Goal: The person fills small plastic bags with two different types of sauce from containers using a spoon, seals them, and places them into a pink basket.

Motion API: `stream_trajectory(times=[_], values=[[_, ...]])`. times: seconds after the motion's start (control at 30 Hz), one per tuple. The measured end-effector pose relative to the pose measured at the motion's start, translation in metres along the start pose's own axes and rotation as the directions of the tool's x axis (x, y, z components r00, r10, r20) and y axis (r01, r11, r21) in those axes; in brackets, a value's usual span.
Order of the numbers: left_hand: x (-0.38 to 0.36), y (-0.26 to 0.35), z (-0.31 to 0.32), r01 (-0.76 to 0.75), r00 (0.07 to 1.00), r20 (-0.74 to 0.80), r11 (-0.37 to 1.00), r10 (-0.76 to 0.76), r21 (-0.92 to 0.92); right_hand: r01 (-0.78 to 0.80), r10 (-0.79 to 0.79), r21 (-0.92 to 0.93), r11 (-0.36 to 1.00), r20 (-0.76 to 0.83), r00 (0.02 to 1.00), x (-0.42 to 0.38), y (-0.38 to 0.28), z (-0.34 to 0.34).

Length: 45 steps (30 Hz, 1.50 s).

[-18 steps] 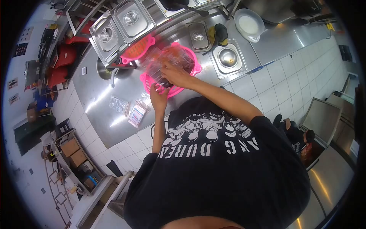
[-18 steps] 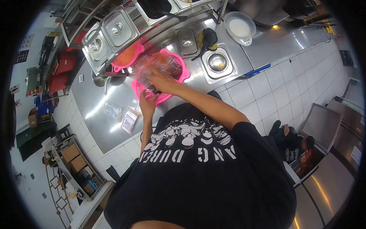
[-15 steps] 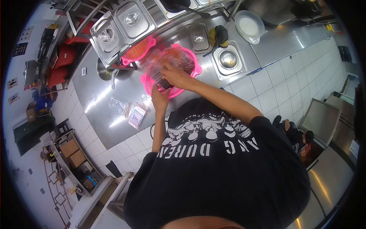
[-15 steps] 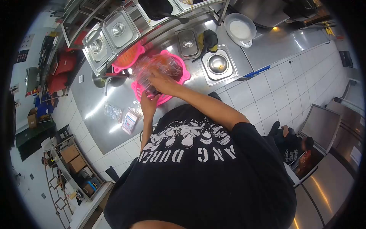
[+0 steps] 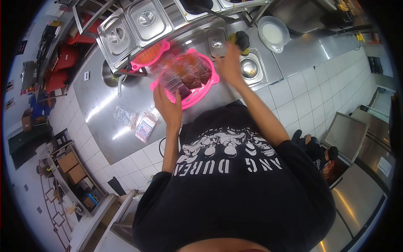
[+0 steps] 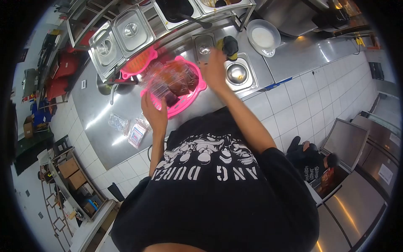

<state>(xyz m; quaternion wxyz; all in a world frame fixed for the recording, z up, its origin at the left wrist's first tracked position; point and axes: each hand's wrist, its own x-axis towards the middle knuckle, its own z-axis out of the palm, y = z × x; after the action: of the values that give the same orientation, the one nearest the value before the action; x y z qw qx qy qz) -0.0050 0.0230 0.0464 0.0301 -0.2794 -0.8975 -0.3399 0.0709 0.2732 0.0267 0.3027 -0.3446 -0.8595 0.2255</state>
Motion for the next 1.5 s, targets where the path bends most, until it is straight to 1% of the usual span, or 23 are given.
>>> stream_trajectory(times=[0.03,0.1,0.17,0.2,0.27,0.3,0.37,0.43,0.5,0.57,0.63,0.7,0.8,0.93,1.0,1.03,1.1,1.23,1.3,1.4,1.43,1.47,1.5], values=[[0.005,0.011,0.0,0.0,1.0,-0.006,1.0,0.0,-0.002,-0.047,0.046,-0.077,0.996,-0.024,0.999,0.011,0.012,-0.006],[0.013,0.049,-0.001,-0.259,0.965,0.1,0.944,0.243,0.206,-0.094,0.087,-0.15,0.984,-0.053,0.995,0.032,0.052,-0.007],[0.017,0.077,0.009,-0.353,0.932,0.179,0.906,0.316,0.235,-0.017,0.06,-0.185,0.983,0.229,0.972,0.042,0.102,0.005],[0.02,0.087,0.014,-0.444,0.887,0.258,0.859,0.382,0.255,-0.013,0.055,-0.185,0.983,0.223,0.973,0.046,0.101,-0.003],[0.025,0.1,0.023,-0.506,0.852,0.306,0.819,0.426,0.27,-0.06,0.061,-0.014,0.998,0.087,0.994,0.061,0.098,-0.018],[0.027,0.104,0.027,-0.566,0.81,0.363,0.775,0.461,0.281,-0.05,0.051,-0.018,0.999,0.085,0.995,0.065,0.094,-0.025],[0.031,0.111,0.034,-0.591,0.791,0.367,0.765,0.489,0.256,-0.139,0.127,0.261,0.955,0.06,0.99,0.059,0.079,-0.046],[0.038,0.118,0.043,-0.619,0.768,0.374,0.753,0.519,0.226,-0.25,0.203,0.371,0.895,0.161,0.966,0.052,0.044,-0.076],[0.046,0.122,0.049,-0.733,0.662,0.43,0.649,0.614,0.203,-0.261,0.212,0.543,0.798,0.152,0.965,0.039,0.025,-0.088],[0.052,0.125,0.057,-0.772,0.622,0.426,0.603,0.657,0.198,-0.111,0.071,0.53,0.84,0.097,0.993,0.024,0.006,-0.1],[0.057,0.129,0.061,-0.813,0.574,0.425,0.55,0.7,0.192,0.062,-0.138,0.444,0.894,0.14,0.981,0.012,-0.012,-0.115],[0.062,0.137,0.061,-0.873,0.481,0.37,0.475,0.795,0.112,0.194,-0.248,0.378,0.905,0.101,0.964,0.003,-0.016,-0.118],[0.067,0.143,0.054,-0.905,0.4,0.355,0.425,0.845,0.008,0.091,-0.161,0.4,0.912,0.147,0.976,-0.002,-0.009,-0.121],[0.066,0.143,0.056,-0.912,0.289,0.453,0.387,0.843,-0.139,0.118,-0.169,0.366,0.923,0.111,0.979,-0.003,-0.003,-0.12],[0.063,0.139,0.06,-0.917,0.292,0.42,0.377,0.859,-0.134,-0.009,-0.058,0.36,0.933,0.175,0.983,-0.002,-0.007,-0.119],[0.063,0.137,0.062,-0.923,0.292,0.388,0.364,0.874,-0.126,-0.006,-0.062,0.361,0.933,0.175,0.983,-0.004,-0.008,-0.118],[0.065,0.13,0.063,-0.923,0.271,0.413,0.357,0.869,-0.146,0.156,-0.207,0.291,0.944,0.156,0.966,-0.01,-0.01,-0.116],[0.06,0.121,0.058,-0.909,0.223,0.407,0.34,0.886,-0.241,0.163,-0.223,0.26,0.952,0.226,0.948,0.006,0.019,-0.104],[0.056,0.119,0.051,-0.913,0.249,0.452,0.363,0.857,-0.185,0.095,-0.136,0.307,0.947,0.113,0.984,0.021,0.041,-0.095],[0.047,0.106,0.031,-0.834,0.439,0.353,0.521,0.826,-0.182,0.024,-0.027,0.208,0.978,0.011,1.0,0.038,0.062,-0.099],[0.044,0.097,0.026,-0.822,0.457,0.366,0.542,0.81,-0.172,0.035,-0.036,0.119,0.992,0.008,0.999,0.044,0.066,-0.105],[0.043,0.086,0.021,-0.741,0.566,0.323,0.639,0.759,-0.204,-0.043,0.041,0.143,0.989,0.017,0.999,0.049,0.062,-0.11],[0.037,0.073,0.013,-0.646,0.665,0.287,0.724,0.689,-0.241,0.084,-0.082,0.029,0.996,-0.055,0.995,0.053,0.067,-0.109]])
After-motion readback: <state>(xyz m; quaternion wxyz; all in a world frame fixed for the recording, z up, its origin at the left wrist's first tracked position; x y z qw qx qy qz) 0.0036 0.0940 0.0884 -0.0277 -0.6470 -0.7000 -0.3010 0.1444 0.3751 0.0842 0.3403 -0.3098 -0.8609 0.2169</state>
